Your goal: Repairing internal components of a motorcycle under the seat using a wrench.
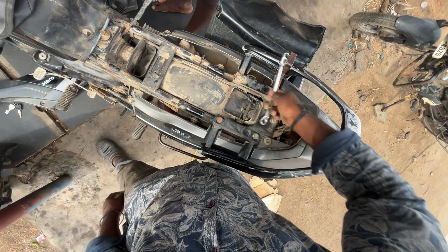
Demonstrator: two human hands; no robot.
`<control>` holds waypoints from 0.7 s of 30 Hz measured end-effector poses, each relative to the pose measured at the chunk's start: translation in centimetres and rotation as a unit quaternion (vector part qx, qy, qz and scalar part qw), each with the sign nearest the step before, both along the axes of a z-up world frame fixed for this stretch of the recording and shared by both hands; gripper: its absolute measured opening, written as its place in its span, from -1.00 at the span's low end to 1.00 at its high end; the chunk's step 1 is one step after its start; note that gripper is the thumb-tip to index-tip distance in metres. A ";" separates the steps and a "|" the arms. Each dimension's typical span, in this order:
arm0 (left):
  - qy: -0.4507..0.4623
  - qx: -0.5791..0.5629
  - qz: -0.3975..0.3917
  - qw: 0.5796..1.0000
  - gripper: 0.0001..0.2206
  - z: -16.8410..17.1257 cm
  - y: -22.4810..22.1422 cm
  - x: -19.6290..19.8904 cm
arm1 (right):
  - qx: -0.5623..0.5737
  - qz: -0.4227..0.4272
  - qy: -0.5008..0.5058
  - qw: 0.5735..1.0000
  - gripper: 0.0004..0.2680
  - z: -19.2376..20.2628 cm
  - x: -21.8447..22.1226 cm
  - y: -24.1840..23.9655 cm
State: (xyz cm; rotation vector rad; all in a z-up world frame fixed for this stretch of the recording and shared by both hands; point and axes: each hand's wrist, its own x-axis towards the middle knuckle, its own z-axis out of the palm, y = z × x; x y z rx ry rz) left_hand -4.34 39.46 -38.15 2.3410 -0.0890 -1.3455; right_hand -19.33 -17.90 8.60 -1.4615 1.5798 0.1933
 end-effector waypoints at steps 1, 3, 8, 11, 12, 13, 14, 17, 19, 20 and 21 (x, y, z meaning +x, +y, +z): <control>0.000 -0.001 0.003 1.000 -0.55 0.2 -0.3 0.4 | -0.001 0.003 0.000 1.000 -0.77 0.6 -0.2 0.2; 0.011 0.022 -0.010 1.000 -0.56 0.8 -0.5 0.7 | 0.002 -0.050 -0.013 0.999 -0.79 1.9 -1.4 0.9; -0.003 0.019 -0.032 0.999 -0.54 0.1 -2.1 1.4 | 0.049 0.241 0.019 0.969 -0.79 0.9 0.9 4.3; -0.029 0.004 -0.028 0.999 -0.54 -0.3 -2.2 2.4 | -0.004 0.495 0.131 0.859 -0.75 -1.8 2.1 5.2; -0.025 -0.020 -0.025 0.999 -0.54 -0.6 -2.4 2.6 | -0.023 0.594 0.174 0.785 -0.74 -2.5 2.5 5.4; -0.026 -0.022 -0.028 0.999 -0.54 -0.5 -2.5 2.8 | -0.024 0.592 0.175 0.786 -0.74 -2.3 2.6 6.3; 0.034 -0.059 0.062 0.996 -0.56 -0.4 -2.5 2.7 | -0.028 0.621 0.185 0.761 -0.74 -2.0 2.9 7.2; 0.073 -0.076 0.139 0.985 -0.59 0.4 -2.1 2.2 | -0.040 0.682 0.215 0.698 -0.73 -1.4 3.4 9.7; 0.055 -0.057 0.124 0.989 -0.61 0.6 -1.5 1.5 | -0.046 0.710 0.236 0.662 -0.73 -1.5 2.9 10.8; 0.012 -0.041 0.034 0.998 -0.64 0.4 -1.2 1.3 | -0.052 0.724 0.255 0.638 -0.71 -1.8 2.4 11.1; -0.030 -0.026 -0.056 0.998 -0.66 0.3 -1.0 1.0 | -0.058 0.738 0.275 0.614 -0.68 -2.1 1.8 11.3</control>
